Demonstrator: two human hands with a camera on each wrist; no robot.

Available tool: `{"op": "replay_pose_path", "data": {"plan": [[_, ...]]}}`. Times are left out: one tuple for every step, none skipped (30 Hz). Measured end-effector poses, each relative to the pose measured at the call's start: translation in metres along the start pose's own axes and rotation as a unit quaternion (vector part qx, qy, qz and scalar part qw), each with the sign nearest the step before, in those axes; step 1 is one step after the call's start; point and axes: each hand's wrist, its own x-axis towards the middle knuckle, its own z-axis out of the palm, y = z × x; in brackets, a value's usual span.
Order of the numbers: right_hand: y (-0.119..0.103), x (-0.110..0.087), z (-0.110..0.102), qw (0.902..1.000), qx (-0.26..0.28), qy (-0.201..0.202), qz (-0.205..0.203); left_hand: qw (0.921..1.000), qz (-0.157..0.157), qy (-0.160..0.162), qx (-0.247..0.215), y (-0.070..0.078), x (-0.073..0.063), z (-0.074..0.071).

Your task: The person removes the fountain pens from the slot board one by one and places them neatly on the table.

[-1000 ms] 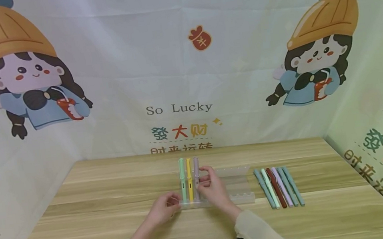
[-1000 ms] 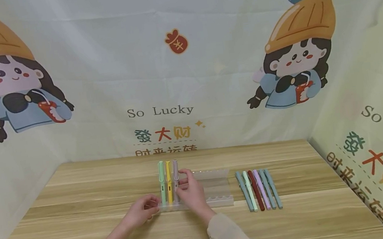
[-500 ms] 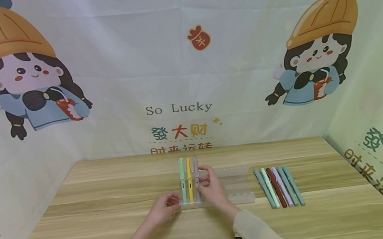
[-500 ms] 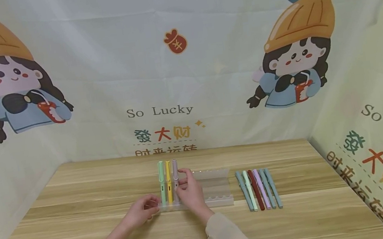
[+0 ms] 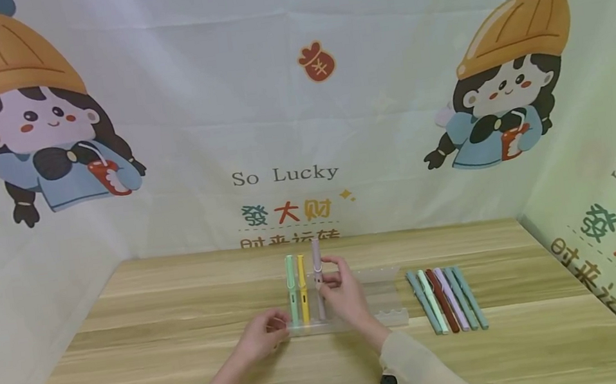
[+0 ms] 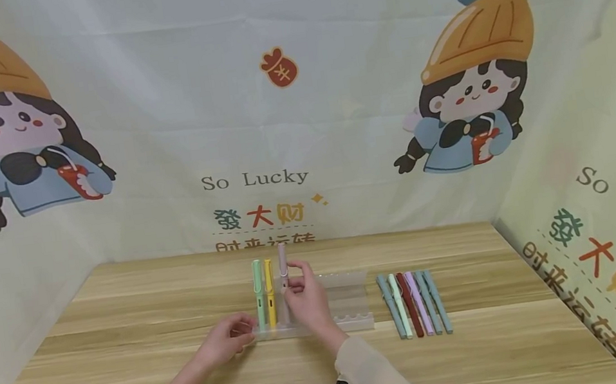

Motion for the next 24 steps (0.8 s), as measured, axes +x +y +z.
{"op": "replay_pose_path", "data": {"plan": [[-0.005,-0.002,-0.002,1.0000,-0.003,0.001,0.001,1.0000,0.001,0.000,0.002,0.000,0.000,0.000],[-0.006,-0.002,-0.003,1.0000,-0.003,0.001,-0.002,1.0000,0.000,0.001,0.002,-0.001,0.000,0.000],[-0.005,-0.002,-0.005,1.0000,0.000,0.000,-0.004,1.0000,-0.001,0.001,0.005,-0.001,0.000,0.000],[-0.003,-0.002,-0.006,1.0000,0.002,-0.001,-0.008,1.0000,-0.001,0.002,0.005,-0.001,0.000,0.000],[0.001,0.000,-0.008,0.9999,0.005,-0.003,-0.010,1.0000,-0.002,0.002,0.006,-0.001,0.000,0.001],[0.006,0.001,-0.010,0.9999,0.005,-0.005,-0.010,1.0000,-0.003,0.002,0.007,-0.001,0.001,0.001],[0.011,0.003,-0.012,0.9999,0.005,-0.007,-0.010,1.0000,-0.004,0.002,0.007,-0.001,0.001,0.001],[0.016,0.004,-0.014,0.9999,0.005,-0.010,-0.009,1.0000,-0.004,0.003,0.007,-0.001,0.001,0.001],[0.020,0.005,-0.015,0.9999,0.002,-0.011,-0.009,1.0000,-0.003,0.003,0.008,-0.001,0.001,0.001],[0.025,0.006,-0.017,0.9999,-0.002,-0.012,-0.009,1.0000,-0.003,0.003,0.007,-0.001,0.001,0.001],[0.028,0.006,-0.019,0.9999,-0.006,-0.012,-0.008,1.0000,-0.003,0.002,0.006,-0.002,0.001,0.001],[0.030,0.007,-0.021,0.9998,-0.012,-0.012,-0.009,1.0000,-0.003,0.002,0.006,-0.002,0.001,0.001],[0.032,0.006,-0.023,0.9998,-0.014,-0.012,-0.010,1.0000,-0.004,0.002,0.005,-0.002,0.001,0.001],[0.033,0.006,-0.025,0.9997,-0.014,-0.013,-0.012,1.0000,-0.004,0.002,0.004,-0.002,0.001,0.001],[0.034,0.006,-0.027,0.9997,-0.015,-0.014,-0.014,1.0000,-0.005,0.002,0.004,-0.002,0.001,0.001],[0.035,0.006,-0.029,0.9996,-0.016,-0.016,-0.015,1.0000,-0.005,0.003,0.004,-0.002,0.001,0.001],[0.036,0.005,-0.031,0.9996,-0.017,-0.018,-0.014,1.0000,-0.005,0.003,0.004,-0.002,0.001,0.001],[0.036,0.005,-0.033,0.9995,-0.018,-0.021,-0.016,1.0000,-0.006,0.004,0.004,-0.002,0.001,0.001],[0.036,0.004,-0.035,0.9994,-0.021,-0.022,-0.017,1.0000,-0.007,0.005,0.005,-0.002,0.001,0.001],[0.036,0.003,-0.038,0.9990,-0.031,-0.023,-0.022,0.9999,-0.007,0.006,0.005,-0.001,0.001,0.001],[0.036,0.003,-0.040,0.9987,-0.039,-0.022,-0.024,0.9999,-0.008,0.007,0.006,-0.001,0.001,0.001],[0.037,0.002,-0.042,0.9983,-0.046,-0.022,-0.027,0.9999,-0.008,0.007,0.006,-0.001,0.001,0.001],[0.037,0.001,-0.044,0.9977,-0.054,-0.021,-0.034,0.9999,-0.009,0.007,0.006,-0.001,0.001,0.001],[0.038,0.000,-0.046,0.9973,-0.061,-0.019,-0.037,0.9999,-0.009,0.007,0.005,-0.001,0.001,0.001]]}}
